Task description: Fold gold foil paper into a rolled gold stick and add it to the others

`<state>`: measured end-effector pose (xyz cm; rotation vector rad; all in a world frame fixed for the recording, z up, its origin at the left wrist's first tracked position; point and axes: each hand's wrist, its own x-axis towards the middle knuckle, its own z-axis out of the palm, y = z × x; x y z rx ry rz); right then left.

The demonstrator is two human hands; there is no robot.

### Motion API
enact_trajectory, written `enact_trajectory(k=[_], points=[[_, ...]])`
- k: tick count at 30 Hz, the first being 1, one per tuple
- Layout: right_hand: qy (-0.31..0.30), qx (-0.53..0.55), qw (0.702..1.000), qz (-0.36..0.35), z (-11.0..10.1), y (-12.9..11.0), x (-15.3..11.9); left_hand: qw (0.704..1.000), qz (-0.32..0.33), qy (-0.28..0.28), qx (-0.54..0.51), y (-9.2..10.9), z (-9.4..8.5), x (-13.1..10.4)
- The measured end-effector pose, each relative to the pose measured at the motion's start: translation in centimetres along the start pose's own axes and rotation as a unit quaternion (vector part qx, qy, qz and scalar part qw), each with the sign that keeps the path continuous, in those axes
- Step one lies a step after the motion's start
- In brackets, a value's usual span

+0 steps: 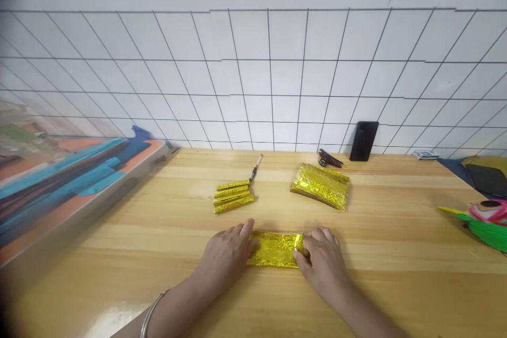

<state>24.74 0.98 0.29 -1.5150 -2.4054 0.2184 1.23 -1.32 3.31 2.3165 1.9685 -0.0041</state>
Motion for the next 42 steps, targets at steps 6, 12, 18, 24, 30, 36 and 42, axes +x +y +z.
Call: enact_trajectory(k=[6, 12, 18, 24, 30, 36, 42], points=[[0.002, -0.002, 1.000, -0.012, 0.1, 0.1, 0.0, 0.951, 0.305, 0.036, -0.039, 2.0, 1.0, -2.0], [0.009, 0.001, 1.000, -0.022, 0.6, 0.7, 0.0, 0.951, 0.304, -0.011, -0.060, 2.2, 1.9, -2.7], [-0.004, -0.002, 1.000, -0.025, 0.4, 0.6, 0.0, 0.958, 0.280, -0.005, -0.060, 2.2, 2.4, -2.8], [-0.010, -0.001, 1.000, -0.025, 0.4, 0.8, 0.2, 0.957, 0.284, 0.004, -0.053, 2.5, 2.5, -2.9], [0.000, 0.011, 1.000, 0.005, 0.4, 0.8, 0.1, 0.957, 0.283, -0.014, -0.066, 2.3, 2.3, -2.7], [0.050, 0.031, 0.998, -0.003, 0.9, 1.2, 0.0, 0.954, 0.284, -0.036, -0.086, 2.1, 1.7, -2.6], [0.037, 0.038, 0.998, -0.017, 0.7, 1.4, 0.1, 0.954, 0.263, -0.003, -0.142, 1.8, 1.4, -1.7]])
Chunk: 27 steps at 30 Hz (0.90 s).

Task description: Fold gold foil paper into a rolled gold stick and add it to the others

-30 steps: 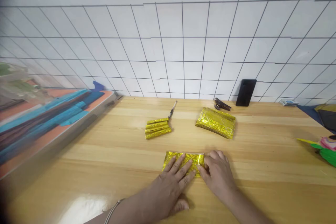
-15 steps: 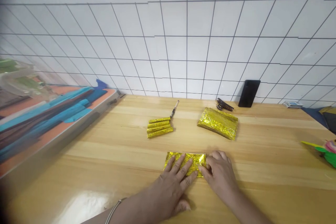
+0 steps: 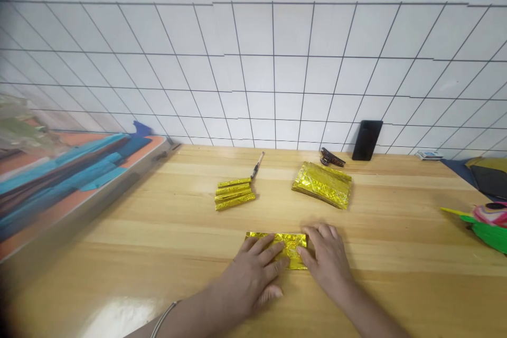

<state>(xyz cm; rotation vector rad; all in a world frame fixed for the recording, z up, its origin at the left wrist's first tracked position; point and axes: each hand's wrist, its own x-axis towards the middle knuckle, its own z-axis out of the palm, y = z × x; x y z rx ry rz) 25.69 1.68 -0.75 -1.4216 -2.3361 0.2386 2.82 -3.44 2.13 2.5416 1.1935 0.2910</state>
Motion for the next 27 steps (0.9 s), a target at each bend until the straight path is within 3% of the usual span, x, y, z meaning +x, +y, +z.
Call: enact_trajectory(k=[8, 13, 18, 27], points=[[-0.001, 0.010, 1.000, 0.004, -0.1, -0.4, 0.2, 0.982, -0.159, 0.106, 0.009, -2.7, 0.3, 1.6], [0.003, 0.016, 1.000, 0.001, 0.0, -0.2, 0.1, 0.973, -0.201, 0.110, 0.004, -3.1, -0.1, 1.3], [0.003, 0.023, 1.000, 0.002, 0.1, -0.1, 0.1, 0.973, -0.194, 0.125, -0.027, -3.5, 0.1, 1.5], [0.023, 0.073, 0.997, 0.024, 0.5, 0.4, 0.1, 0.969, -0.112, 0.177, -0.131, -3.6, 0.8, 1.5]])
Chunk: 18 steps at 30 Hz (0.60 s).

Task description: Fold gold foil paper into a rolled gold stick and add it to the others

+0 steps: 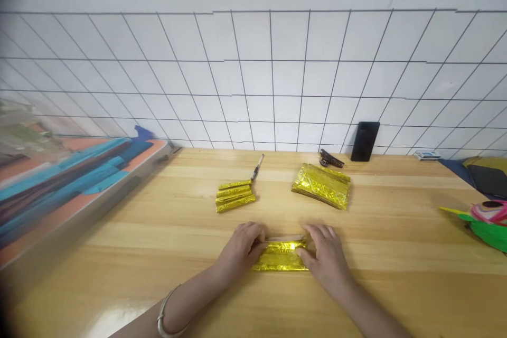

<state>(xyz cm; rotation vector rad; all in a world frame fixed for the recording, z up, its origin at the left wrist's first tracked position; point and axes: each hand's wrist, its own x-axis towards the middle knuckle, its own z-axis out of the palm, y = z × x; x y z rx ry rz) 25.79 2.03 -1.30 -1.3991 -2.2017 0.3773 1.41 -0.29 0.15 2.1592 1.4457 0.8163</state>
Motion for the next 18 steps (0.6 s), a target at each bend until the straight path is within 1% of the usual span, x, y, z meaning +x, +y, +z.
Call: enact_trajectory(k=[2, 6, 9, 13, 18], points=[[0.007, 0.033, 0.999, 0.013, 0.1, 0.4, 0.0, 1.000, -0.003, 0.009, -0.023, -0.2, 0.2, -0.2], [-0.005, 0.131, 0.990, 0.050, 0.0, 0.9, -0.2, 0.996, -0.036, 0.034, -0.076, -0.4, 0.5, -0.6], [-0.017, 0.183, 0.981, 0.069, -0.2, 0.9, -0.2, 0.993, -0.029, 0.039, -0.111, -0.4, 0.3, -0.7], [-0.024, 0.152, 0.986, 0.063, -0.6, 0.4, -0.1, 0.995, -0.018, 0.026, -0.094, -0.2, 0.2, -0.8], [-0.027, 0.096, 0.995, 0.014, -0.9, -0.1, 0.1, 1.000, -0.009, -0.020, -0.021, -0.1, 0.2, -0.5]])
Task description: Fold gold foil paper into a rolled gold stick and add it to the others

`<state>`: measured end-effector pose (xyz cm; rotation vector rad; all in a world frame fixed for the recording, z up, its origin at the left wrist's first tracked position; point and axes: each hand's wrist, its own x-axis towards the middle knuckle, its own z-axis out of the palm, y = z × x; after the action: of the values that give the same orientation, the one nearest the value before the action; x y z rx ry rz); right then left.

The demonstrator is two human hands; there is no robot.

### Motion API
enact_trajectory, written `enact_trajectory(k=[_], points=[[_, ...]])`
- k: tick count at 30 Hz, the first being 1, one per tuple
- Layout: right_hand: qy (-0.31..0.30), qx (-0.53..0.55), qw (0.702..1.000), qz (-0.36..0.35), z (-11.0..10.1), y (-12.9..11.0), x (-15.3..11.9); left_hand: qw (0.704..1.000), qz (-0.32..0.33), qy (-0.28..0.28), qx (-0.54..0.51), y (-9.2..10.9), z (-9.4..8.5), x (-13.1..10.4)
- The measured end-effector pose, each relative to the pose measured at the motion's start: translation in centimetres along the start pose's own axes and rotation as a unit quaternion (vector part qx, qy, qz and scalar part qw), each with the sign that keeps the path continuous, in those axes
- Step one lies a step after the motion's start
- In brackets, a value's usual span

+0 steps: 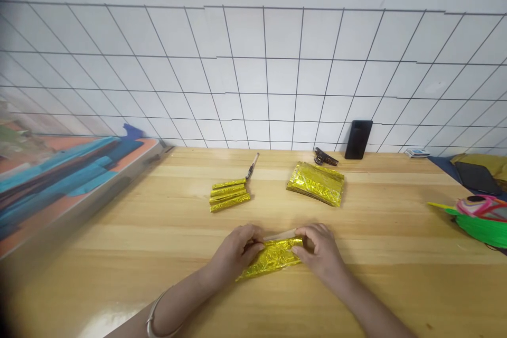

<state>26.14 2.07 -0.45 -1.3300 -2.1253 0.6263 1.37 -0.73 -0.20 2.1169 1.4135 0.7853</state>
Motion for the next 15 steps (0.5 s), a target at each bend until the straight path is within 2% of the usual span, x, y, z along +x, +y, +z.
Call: enact_trajectory(k=[4, 7, 11, 15], points=[[-0.011, -0.051, 0.998, -0.030, 0.06, -0.13, -0.05, 0.997, 0.012, -0.017, 0.070, 0.29, -0.44, 0.16], [-0.013, -0.080, 0.996, -0.036, 0.15, -0.25, -0.13, 0.994, -0.004, -0.014, 0.111, 0.48, -0.86, 0.18], [-0.018, -0.086, 0.995, -0.045, 0.06, -0.36, -0.10, 0.993, -0.016, -0.017, 0.113, 0.51, -0.94, 0.18], [-0.012, -0.078, 0.996, -0.048, 0.15, -0.07, 0.00, 0.995, 0.012, -0.030, 0.095, 0.54, -0.72, 0.18]])
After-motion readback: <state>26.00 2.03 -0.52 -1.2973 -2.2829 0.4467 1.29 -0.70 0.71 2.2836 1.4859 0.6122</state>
